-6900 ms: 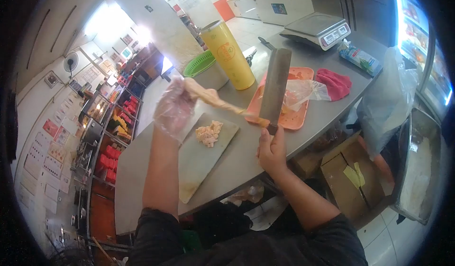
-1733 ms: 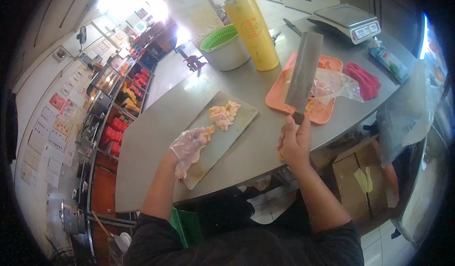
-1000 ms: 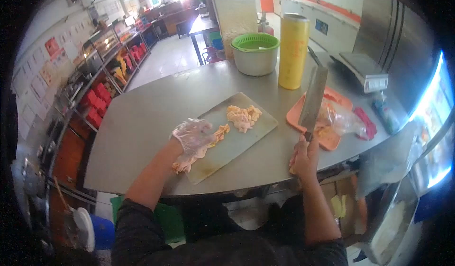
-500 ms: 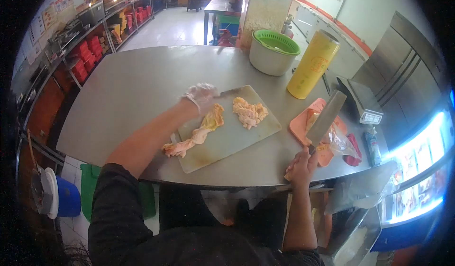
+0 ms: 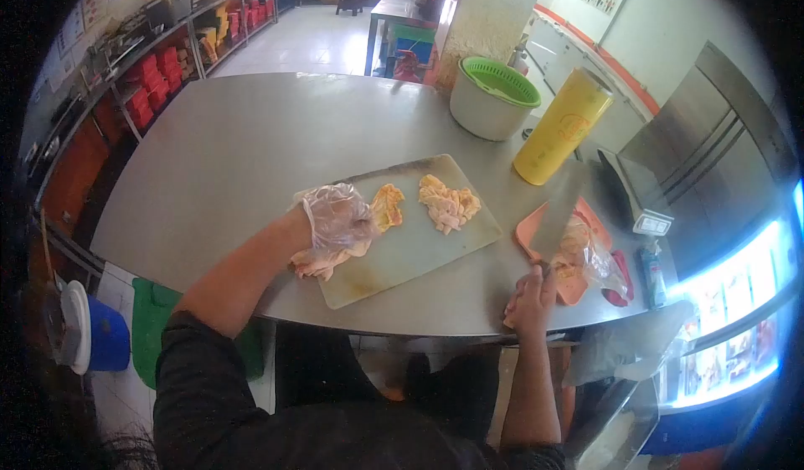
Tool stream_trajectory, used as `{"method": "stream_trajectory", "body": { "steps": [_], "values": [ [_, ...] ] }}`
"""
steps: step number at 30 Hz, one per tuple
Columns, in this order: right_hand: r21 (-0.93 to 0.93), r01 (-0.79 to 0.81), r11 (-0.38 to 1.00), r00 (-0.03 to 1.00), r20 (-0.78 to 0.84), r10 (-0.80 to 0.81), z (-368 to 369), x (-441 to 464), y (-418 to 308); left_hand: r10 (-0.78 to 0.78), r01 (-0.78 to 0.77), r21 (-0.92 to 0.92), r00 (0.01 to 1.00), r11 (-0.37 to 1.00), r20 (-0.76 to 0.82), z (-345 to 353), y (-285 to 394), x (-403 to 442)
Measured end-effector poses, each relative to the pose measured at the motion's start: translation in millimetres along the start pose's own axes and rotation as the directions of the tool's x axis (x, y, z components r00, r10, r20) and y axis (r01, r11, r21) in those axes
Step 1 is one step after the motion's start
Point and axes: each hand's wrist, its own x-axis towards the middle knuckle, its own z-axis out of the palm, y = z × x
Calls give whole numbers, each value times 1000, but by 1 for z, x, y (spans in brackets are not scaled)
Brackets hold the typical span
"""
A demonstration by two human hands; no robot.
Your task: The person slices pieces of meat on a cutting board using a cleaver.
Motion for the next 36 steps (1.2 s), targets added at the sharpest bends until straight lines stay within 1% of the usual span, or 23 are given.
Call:
{"method": "stream_trajectory", "body": {
  "steps": [2,3,4,5,7,8,9,11,12,14,17,19,20,21,23,24,26,27,29,31,33,35,36],
  "values": [
    [-83,-11,996,998,53,15,6,0,-10,32,-32,-18,998,999,-49,-2,-8,-3],
    [-326,-3,945,991,128,48,16,-6,-24,72,-73,-31,996,997,-57,-2,-13,-3],
    [-548,22,836,976,191,100,27,-11,-33,107,-110,-44,992,993,-64,-3,-15,-6],
    [-553,28,833,975,200,100,35,-11,-36,100,-103,-49,993,993,-70,-4,-16,-8],
    [-708,430,560,877,475,-73,66,-19,-50,31,-34,-57,997,998,-67,-12,-4,-13],
    [-798,317,513,889,439,133,85,-27,-75,19,-23,-63,998,998,-64,-10,-2,-16],
    [-796,323,512,883,448,140,98,-26,-78,133,-132,11,978,991,-158,-8,0,-20],
    [-770,523,366,799,592,105,117,-21,-83,239,-221,97,938,970,-251,-6,0,-25],
    [-764,533,364,792,602,105,126,-15,-88,279,-292,0,913,956,-297,-6,-1,-27],
    [-764,556,328,767,623,153,138,-3,-97,306,-358,-92,885,929,-350,-6,-4,-28],
    [-744,589,316,752,647,122,134,23,-91,364,-363,65,874,930,-322,-10,-1,-25],
    [-746,609,270,751,652,104,134,28,-92,154,-180,-144,972,973,-175,-24,9,-29],
    [-753,602,264,757,644,110,133,31,-89,155,-183,-148,971,972,-181,-29,11,-33],
    [-761,595,258,763,635,116,131,32,-88,238,-235,39,965,971,-112,-34,11,-36],
    [-746,609,270,756,648,87,129,25,-87,305,-291,215,952,932,-32,-29,7,-40],
    [-728,622,289,748,661,55,130,21,-88,349,-321,152,909,935,-227,-18,4,-41],
    [-734,609,299,745,659,100,136,10,-97,364,-359,92,834,929,-415,7,2,-34],
    [-740,595,313,742,656,141,137,8,-100,316,-330,85,755,940,-574,24,2,-24],
    [-716,627,306,721,682,119,133,15,-92,264,-303,74,653,950,-710,51,-7,-9],
    [-693,656,298,703,705,94,129,22,-84,319,-309,140,668,941,-673,74,-25,0],
    [-700,678,225,683,712,161,128,29,-80,369,-312,206,678,928,-636,86,-38,4],
    [-708,675,205,684,706,184,130,30,-77,387,-308,237,684,921,-618,93,-41,5],
    [-717,672,185,686,697,208,132,31,-75,345,-285,200,687,937,-640,87,-35,0]
  ]
}}
